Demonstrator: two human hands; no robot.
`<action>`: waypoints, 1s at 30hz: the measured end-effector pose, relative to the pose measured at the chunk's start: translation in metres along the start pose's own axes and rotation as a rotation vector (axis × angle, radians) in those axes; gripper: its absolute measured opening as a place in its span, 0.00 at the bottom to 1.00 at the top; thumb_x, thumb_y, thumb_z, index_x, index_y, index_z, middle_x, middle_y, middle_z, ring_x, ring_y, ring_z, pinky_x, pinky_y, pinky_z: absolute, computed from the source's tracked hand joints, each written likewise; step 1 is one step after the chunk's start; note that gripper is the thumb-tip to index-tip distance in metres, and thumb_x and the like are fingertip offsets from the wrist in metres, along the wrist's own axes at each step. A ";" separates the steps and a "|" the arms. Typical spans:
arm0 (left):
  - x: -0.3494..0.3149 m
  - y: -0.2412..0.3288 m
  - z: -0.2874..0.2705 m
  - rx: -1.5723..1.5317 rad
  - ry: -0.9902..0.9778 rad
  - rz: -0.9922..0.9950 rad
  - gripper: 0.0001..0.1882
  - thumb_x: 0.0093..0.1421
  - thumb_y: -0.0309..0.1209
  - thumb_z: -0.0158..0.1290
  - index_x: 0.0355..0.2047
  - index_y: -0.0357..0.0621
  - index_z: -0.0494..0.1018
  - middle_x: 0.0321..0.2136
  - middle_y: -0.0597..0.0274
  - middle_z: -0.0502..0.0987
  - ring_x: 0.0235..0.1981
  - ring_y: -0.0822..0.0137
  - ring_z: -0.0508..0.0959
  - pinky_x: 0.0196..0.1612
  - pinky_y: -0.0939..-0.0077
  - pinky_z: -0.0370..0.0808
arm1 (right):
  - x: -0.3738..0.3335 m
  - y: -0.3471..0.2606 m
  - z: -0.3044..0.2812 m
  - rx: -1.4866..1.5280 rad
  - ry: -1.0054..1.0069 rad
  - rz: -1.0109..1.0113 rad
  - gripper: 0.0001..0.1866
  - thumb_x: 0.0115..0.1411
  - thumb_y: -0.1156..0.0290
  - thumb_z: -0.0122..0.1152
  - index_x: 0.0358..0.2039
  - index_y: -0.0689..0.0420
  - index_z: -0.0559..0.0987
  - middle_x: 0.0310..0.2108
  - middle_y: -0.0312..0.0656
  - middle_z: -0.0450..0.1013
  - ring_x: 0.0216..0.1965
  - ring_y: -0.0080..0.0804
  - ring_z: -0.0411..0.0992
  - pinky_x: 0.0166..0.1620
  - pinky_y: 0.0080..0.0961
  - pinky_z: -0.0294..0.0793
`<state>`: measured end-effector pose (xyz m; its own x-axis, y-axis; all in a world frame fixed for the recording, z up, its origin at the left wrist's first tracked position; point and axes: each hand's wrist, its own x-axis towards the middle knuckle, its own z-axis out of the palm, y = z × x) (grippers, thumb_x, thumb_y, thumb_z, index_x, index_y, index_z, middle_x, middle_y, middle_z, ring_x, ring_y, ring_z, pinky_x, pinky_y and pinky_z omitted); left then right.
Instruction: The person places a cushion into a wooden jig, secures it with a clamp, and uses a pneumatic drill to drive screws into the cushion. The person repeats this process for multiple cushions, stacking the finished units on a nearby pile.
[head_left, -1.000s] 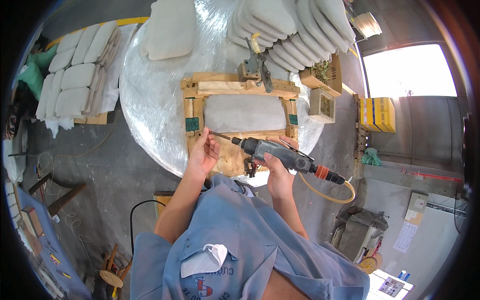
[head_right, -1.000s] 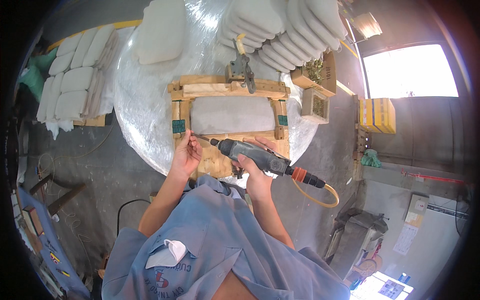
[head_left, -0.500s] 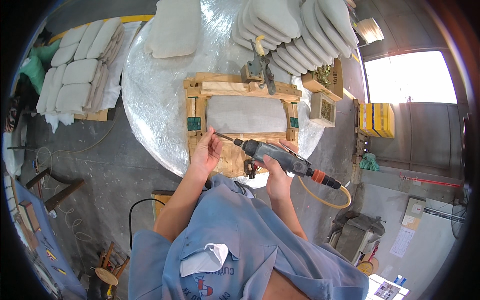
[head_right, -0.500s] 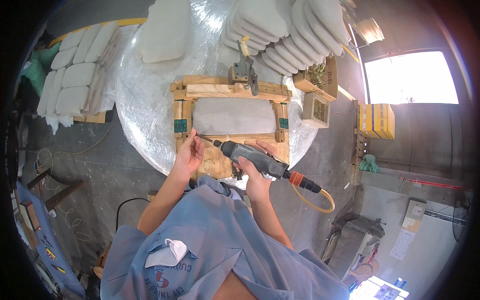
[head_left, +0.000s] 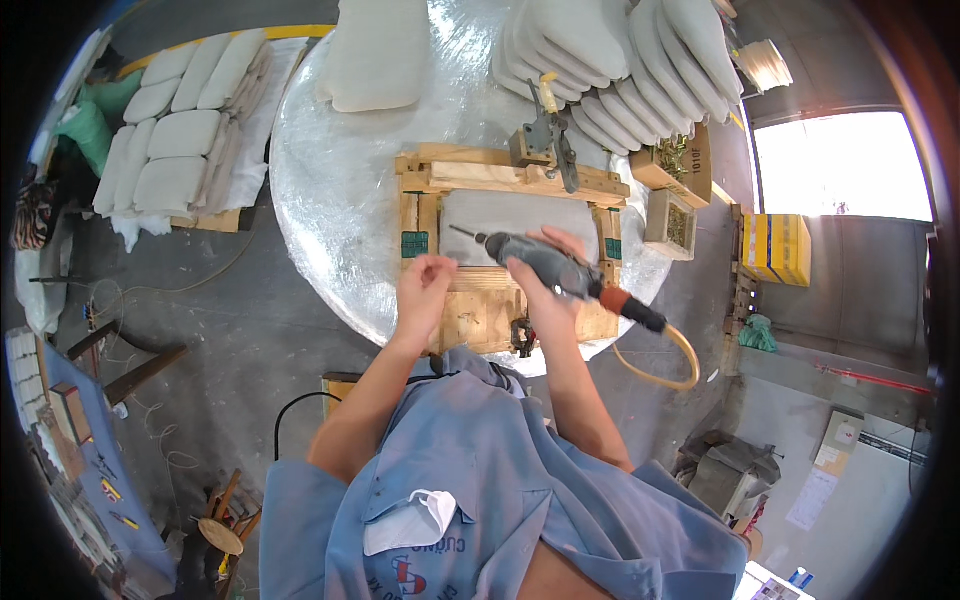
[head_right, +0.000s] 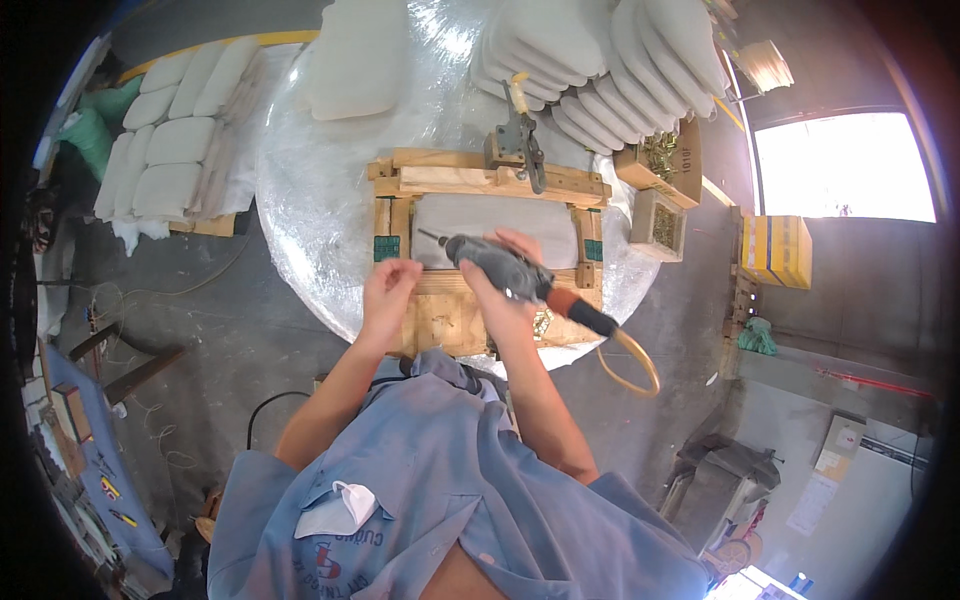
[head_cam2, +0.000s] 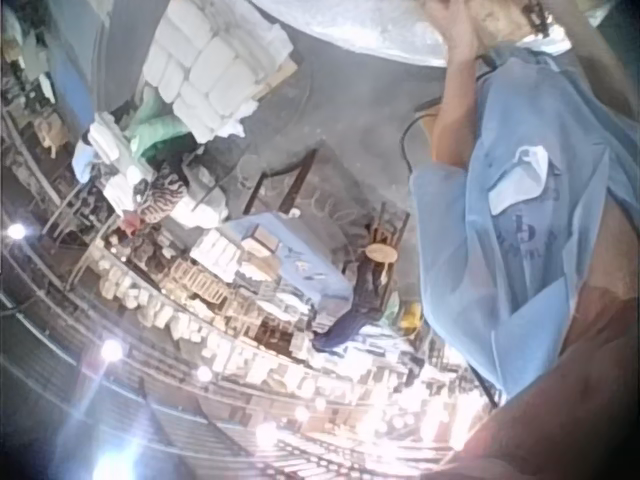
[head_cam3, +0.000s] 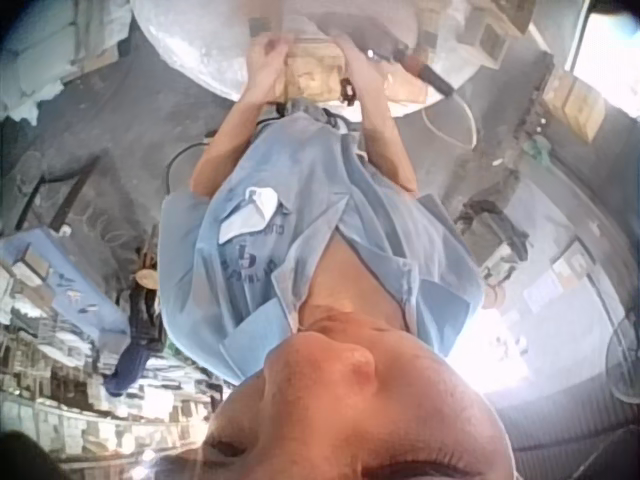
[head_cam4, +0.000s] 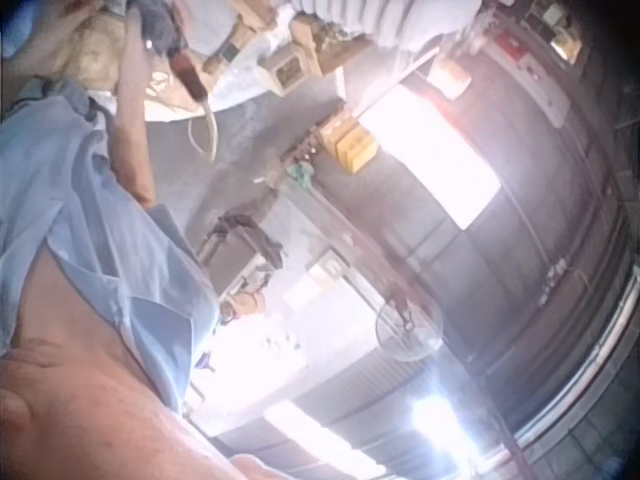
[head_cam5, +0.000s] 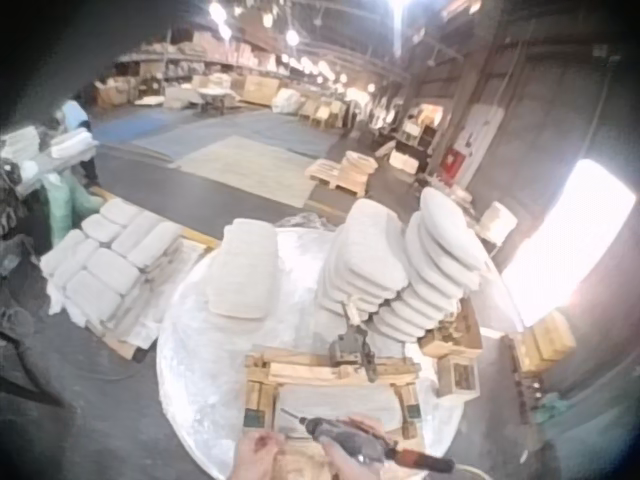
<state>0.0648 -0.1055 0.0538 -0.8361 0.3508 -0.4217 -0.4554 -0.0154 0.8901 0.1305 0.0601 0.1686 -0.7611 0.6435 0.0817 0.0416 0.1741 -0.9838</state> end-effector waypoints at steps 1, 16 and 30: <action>0.008 0.005 -0.001 0.242 0.126 0.213 0.15 0.68 0.37 0.66 0.46 0.38 0.80 0.38 0.56 0.82 0.41 0.59 0.84 0.46 0.66 0.80 | 0.010 0.003 0.006 0.001 -0.013 0.000 0.32 0.56 0.82 0.77 0.60 0.59 0.72 0.52 0.48 0.79 0.52 0.34 0.80 0.56 0.30 0.81; 0.069 -0.028 0.013 0.938 0.392 0.157 0.49 0.67 0.50 0.61 0.76 0.33 0.52 0.64 0.41 0.70 0.60 0.39 0.74 0.62 0.46 0.73 | 0.046 0.016 0.042 -0.130 -0.184 0.010 0.30 0.56 0.80 0.77 0.57 0.59 0.74 0.50 0.46 0.78 0.51 0.31 0.79 0.55 0.29 0.79; 0.072 -0.031 0.013 0.911 0.399 0.173 0.49 0.66 0.50 0.62 0.76 0.35 0.53 0.63 0.40 0.71 0.60 0.40 0.74 0.61 0.46 0.73 | 0.077 0.017 0.063 -0.288 -0.212 -0.066 0.29 0.52 0.77 0.79 0.54 0.57 0.78 0.41 0.40 0.83 0.44 0.27 0.82 0.50 0.28 0.81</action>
<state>0.0228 -0.0679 -0.0019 -0.9858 0.0698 -0.1527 -0.0506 0.7435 0.6668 0.0324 0.0656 0.1484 -0.8843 0.4603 0.0788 0.1457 0.4322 -0.8899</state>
